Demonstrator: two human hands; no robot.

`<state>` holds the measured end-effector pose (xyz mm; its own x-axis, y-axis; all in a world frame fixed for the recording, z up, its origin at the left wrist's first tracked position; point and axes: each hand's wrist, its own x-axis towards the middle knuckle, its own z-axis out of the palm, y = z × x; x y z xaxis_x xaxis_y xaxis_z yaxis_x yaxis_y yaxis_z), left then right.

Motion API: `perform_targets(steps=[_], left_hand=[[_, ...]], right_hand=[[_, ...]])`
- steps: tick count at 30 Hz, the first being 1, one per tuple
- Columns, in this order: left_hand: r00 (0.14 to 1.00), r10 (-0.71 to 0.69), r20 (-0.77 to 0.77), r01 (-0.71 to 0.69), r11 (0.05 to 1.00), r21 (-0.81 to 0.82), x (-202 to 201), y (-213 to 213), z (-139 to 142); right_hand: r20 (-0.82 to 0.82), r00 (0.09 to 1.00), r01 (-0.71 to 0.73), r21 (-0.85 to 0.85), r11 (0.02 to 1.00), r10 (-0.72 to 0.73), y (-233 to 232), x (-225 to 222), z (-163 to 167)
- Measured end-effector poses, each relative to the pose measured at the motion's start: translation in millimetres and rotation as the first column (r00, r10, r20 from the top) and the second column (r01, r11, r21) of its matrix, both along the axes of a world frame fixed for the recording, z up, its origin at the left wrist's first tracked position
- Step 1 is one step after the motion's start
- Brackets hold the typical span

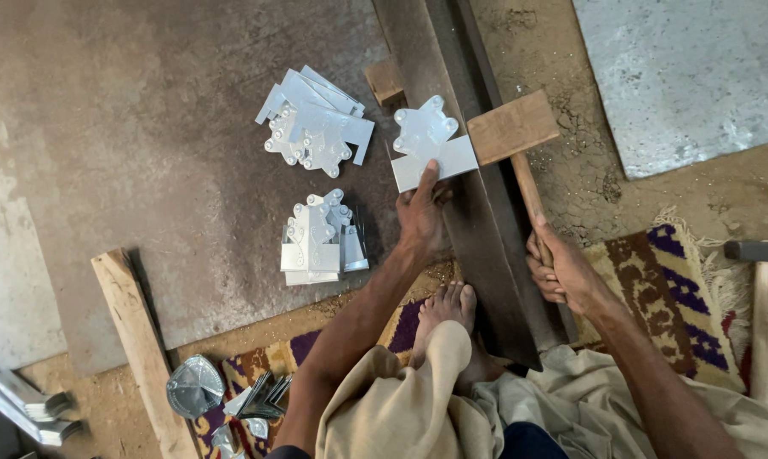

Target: The person sits on the floor and hammers embossed aluminum cutout pieces flat against a heavy metal beam using a wooden mallet, holding each piece in place with one hand while striking it, then setting the flattened piece on a pile and picking up the next piece.

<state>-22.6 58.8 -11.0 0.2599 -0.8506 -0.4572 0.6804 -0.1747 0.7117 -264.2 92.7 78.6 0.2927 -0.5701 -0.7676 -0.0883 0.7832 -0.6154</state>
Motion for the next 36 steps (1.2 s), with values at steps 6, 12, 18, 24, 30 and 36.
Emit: perform_targets(steps=[6, 12, 18, 24, 30, 36], left_hand=[[0.972, -0.172, -0.163, 0.193, 0.974, 0.117, 52.9, 26.7, 23.1], [0.925, -0.367, 0.101, 0.365, 0.93, 0.037, 99.7, -27.2, 20.4], [0.939, -0.302, 0.165, 0.317, 0.945, -0.075, 64.8, -47.1, 15.6], [0.945, -0.313, 0.101, 0.32, 0.944, -0.073, 43.8, -49.0, 31.8], [0.954, -0.293, 0.061, 0.296, 0.954, -0.056, 40.0, -53.1, 26.4], [0.953, -0.26, 0.158, 0.268, 0.963, -0.034, 34.9, -53.0, 22.4]], right_hand=[[0.012, 1.0, 0.025, -0.009, 1.0, -0.025, 5.1, 4.9, 7.2], [-0.068, 0.997, 0.032, -0.112, 0.993, -0.04, 14.2, 1.9, 2.8], [-0.21, 0.967, 0.017, -0.513, 0.858, -0.145, 32.7, -12.5, 5.7], [-0.197, 0.951, 0.153, -0.377, 0.914, -0.24, 36.3, -21.5, 18.7], [-0.158, 0.955, 0.174, -0.393, 0.903, -0.252, 37.9, -13.6, 30.1], [-0.147, 0.963, 0.14, -0.435, 0.889, -0.224, 33.8, -6.5, 32.7]])
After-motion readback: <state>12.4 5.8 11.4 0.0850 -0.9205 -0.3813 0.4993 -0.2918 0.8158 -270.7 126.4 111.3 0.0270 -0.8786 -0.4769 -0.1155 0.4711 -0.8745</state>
